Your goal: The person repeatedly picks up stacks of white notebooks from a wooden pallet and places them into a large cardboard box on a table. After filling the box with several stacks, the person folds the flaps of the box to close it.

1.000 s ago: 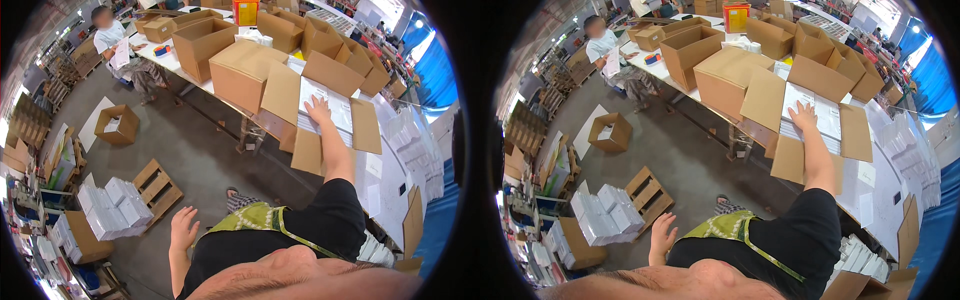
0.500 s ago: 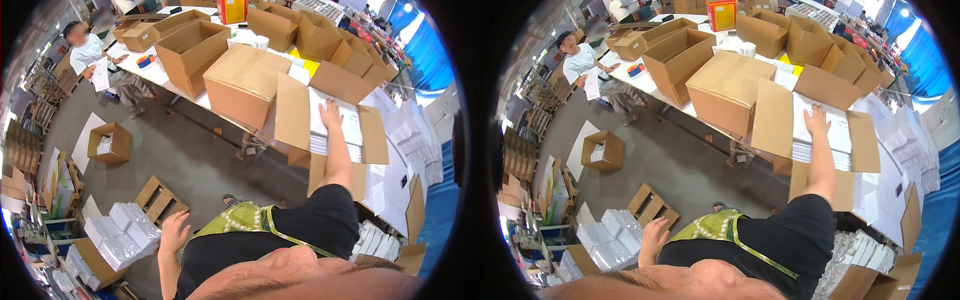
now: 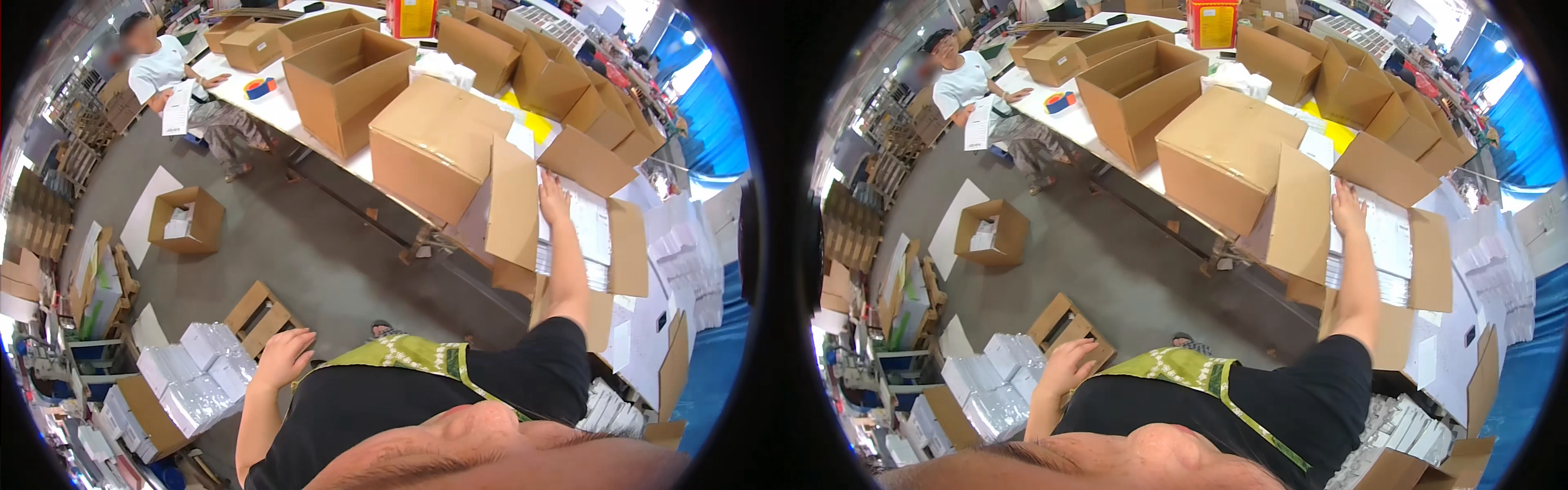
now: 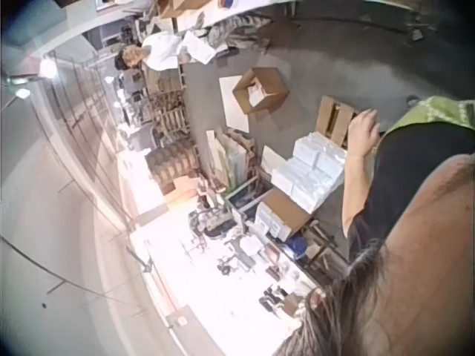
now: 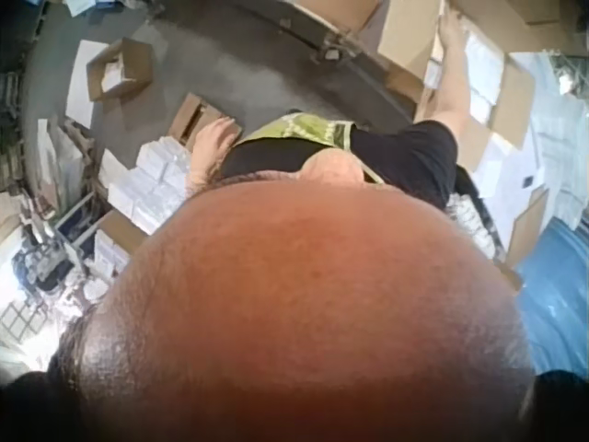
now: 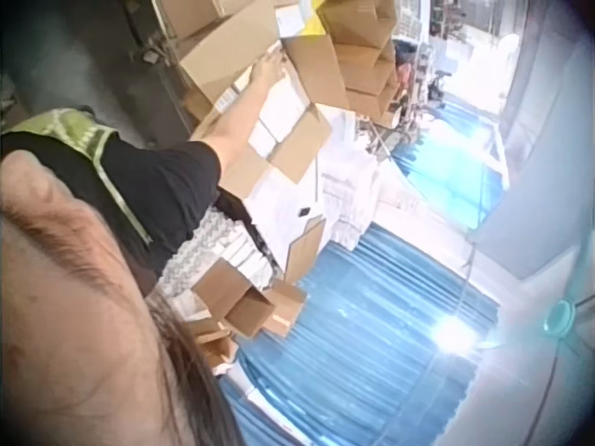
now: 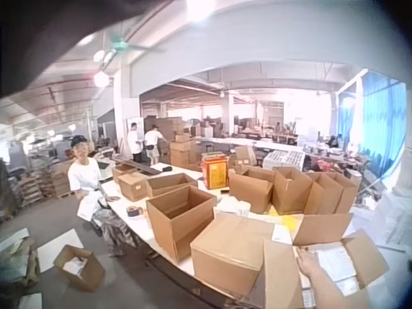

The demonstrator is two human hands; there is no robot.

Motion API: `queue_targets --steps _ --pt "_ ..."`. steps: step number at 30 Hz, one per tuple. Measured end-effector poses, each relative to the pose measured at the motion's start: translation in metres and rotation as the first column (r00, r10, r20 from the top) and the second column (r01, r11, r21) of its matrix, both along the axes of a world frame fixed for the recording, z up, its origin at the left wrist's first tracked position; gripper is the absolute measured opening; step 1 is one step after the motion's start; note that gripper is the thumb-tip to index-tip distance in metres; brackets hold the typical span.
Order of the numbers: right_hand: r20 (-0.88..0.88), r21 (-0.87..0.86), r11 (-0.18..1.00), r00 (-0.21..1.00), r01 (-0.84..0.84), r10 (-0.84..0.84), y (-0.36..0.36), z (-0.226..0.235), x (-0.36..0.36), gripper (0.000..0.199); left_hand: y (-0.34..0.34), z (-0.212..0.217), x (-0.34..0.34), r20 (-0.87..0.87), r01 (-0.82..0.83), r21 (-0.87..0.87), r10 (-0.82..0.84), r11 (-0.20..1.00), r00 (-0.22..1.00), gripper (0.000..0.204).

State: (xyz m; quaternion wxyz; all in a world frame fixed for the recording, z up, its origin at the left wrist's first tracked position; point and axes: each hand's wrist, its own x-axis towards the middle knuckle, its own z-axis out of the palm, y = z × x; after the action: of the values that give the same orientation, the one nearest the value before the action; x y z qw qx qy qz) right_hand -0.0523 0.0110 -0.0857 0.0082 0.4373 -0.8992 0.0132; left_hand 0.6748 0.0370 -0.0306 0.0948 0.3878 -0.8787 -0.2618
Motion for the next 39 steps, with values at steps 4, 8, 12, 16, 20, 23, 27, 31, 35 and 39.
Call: queue_targets --steps 4,8,12,16,20,23,27,31,35,39 --pt "0.037 -0.060 0.994 0.995 -0.088 0.090 -0.010 -0.030 -0.040 0.055 0.000 -0.018 0.015 -0.008 0.062 0.017 -0.062 0.998 0.998 0.036" --pt "0.084 -0.612 0.734 0.899 -0.293 0.429 0.016 -0.062 -0.168 0.051 -0.007 -0.026 0.024 -0.054 0.081 0.055 -0.079 0.995 0.995 0.038" --pt "-0.369 -0.531 0.745 0.902 -0.402 0.224 0.008 0.027 -0.149 0.050 0.013 -0.006 0.028 0.058 -0.051 0.069 0.047 0.996 0.997 0.040" --pt "-0.271 0.104 0.991 0.961 0.083 -0.052 0.024 0.004 -0.067 0.061 0.019 -0.007 0.012 0.080 -0.058 0.111 0.049 0.992 0.996 0.040" --pt "0.077 0.028 0.994 0.992 0.102 -0.103 0.029 0.028 -0.004 0.070 0.014 -0.012 0.008 0.070 -0.050 0.100 0.043 0.994 0.997 0.039" --pt "0.036 -0.013 0.997 0.997 -0.070 0.070 0.050 -0.030 -0.125 0.070 0.004 -0.018 0.000 0.053 -0.014 0.109 0.008 0.994 0.999 0.039" --pt "-0.242 -0.067 0.997 0.970 -0.032 0.015 0.044 -0.006 -0.150 0.070 0.013 -0.023 0.007 0.100 -0.071 0.145 0.057 0.987 0.993 0.039" --pt "-0.501 0.264 0.948 0.865 0.180 -0.025 0.037 -0.026 -0.131 0.066 0.018 -0.029 0.010 0.028 -0.068 0.148 0.065 0.987 0.998 0.038" --pt "-0.306 0.075 0.989 0.947 0.125 -0.096 0.013 -0.001 -0.062 0.059 0.025 -0.047 0.034 -0.013 -0.106 0.127 0.109 0.986 0.994 0.039" --pt "-0.350 -0.408 0.884 0.933 -0.228 0.079 -0.041 0.068 0.020 0.052 0.053 -0.073 0.086 -0.079 -0.239 0.180 0.256 0.954 0.963 0.040"
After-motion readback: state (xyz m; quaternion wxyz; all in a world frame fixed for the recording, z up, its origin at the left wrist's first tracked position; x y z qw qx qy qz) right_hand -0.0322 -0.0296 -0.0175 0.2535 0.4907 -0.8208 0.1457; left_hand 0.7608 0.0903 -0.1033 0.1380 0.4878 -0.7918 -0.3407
